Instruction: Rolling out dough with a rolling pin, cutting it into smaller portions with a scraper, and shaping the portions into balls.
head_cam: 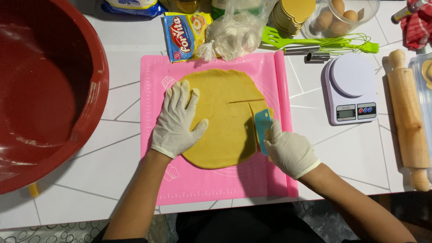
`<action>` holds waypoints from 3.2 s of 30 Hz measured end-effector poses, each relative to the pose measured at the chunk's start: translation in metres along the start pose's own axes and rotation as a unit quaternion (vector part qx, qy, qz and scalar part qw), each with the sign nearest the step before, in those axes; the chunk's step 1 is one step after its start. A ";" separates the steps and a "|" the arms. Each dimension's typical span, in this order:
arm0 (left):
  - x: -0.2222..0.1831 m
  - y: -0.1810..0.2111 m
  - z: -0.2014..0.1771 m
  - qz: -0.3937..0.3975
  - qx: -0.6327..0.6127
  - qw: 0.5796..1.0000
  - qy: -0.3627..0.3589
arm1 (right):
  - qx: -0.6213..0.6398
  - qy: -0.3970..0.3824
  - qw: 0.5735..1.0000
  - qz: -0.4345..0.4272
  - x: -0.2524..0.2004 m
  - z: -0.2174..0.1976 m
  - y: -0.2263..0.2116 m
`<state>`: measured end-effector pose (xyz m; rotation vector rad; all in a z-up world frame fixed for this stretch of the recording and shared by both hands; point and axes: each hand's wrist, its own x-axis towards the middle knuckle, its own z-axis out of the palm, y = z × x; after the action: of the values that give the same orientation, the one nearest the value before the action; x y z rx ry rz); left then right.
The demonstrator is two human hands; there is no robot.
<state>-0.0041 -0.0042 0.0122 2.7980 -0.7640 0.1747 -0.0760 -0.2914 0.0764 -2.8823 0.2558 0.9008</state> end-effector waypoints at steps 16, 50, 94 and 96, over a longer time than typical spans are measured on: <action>-0.001 0.001 -0.001 0.005 -0.003 1.000 0.008 | 0.025 0.014 0.999 -0.018 0.028 0.012 -0.006; 0.001 0.000 0.005 0.003 -0.009 1.000 0.006 | -0.014 0.066 0.989 -0.129 0.045 0.007 -0.004; -0.002 -0.003 0.011 0.009 -0.006 0.999 0.032 | -0.005 0.039 0.996 -0.085 0.032 0.022 0.005; -0.002 -0.003 0.011 0.002 -0.017 1.000 0.023 | 0.024 0.066 0.996 -0.062 0.039 0.014 -0.002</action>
<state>-0.0038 -0.0039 0.0004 2.7511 -0.7545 0.2236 -0.0517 -0.2920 0.0426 -2.8791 0.1075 0.6750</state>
